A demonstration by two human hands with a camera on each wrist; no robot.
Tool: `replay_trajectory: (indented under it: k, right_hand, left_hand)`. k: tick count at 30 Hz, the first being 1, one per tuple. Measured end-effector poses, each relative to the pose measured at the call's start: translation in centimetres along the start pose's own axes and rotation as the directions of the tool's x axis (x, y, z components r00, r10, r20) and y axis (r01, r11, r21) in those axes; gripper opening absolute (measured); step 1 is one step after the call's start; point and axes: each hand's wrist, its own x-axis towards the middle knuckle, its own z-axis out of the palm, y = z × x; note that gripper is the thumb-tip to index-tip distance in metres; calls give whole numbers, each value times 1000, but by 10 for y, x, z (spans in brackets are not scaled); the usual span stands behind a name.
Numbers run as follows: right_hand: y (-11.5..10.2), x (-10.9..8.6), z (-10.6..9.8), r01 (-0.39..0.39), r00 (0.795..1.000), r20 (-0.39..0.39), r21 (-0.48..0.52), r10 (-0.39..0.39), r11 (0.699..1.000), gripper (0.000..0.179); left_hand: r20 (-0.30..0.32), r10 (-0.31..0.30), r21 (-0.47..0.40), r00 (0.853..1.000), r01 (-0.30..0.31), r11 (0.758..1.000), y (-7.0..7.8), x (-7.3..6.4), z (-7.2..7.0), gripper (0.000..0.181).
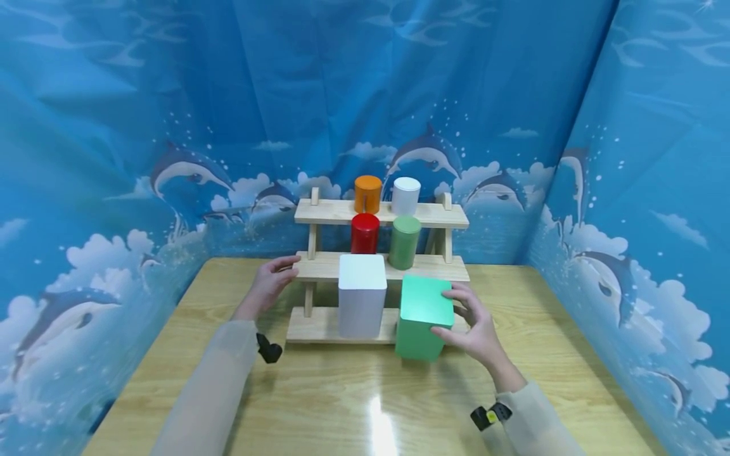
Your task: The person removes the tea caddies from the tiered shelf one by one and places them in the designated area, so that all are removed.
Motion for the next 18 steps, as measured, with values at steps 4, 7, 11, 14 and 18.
replay_trajectory:
  k: [4, 7, 11, 14, 18]
  right_hand:
    - [-11, -3, 2, -10, 1000, -4, -29, 10, 1000, 65]
    - [-23, -3, 5, 4, 1000, -9, -49, -5, 999, 63]
    - [-32, -5, 9, 43, 999, -12, -55, -44, 998, 62]
    - [-27, -8, 10, 77, 997, -11, -35, -77, 996, 64]
    - [-18, -12, 12, 113, 993, -16, 4, -113, 994, 68]
  left_hand:
    - [-6, -4, -20, 1000, 4, 1000, 1, 0, 1, 47]
    - [-14, -5, -27, 1000, 5, 1000, 1, 0, 2, 47]
    - [-15, -7, -17, 1000, 6, 1000, 2, -1, 3, 48]
    - [-22, -7, -20, 1000, 6, 1000, 3, -1, 4, 47]
    - [-31, -6, -13, 1000, 5, 1000, 4, -2, 4, 45]
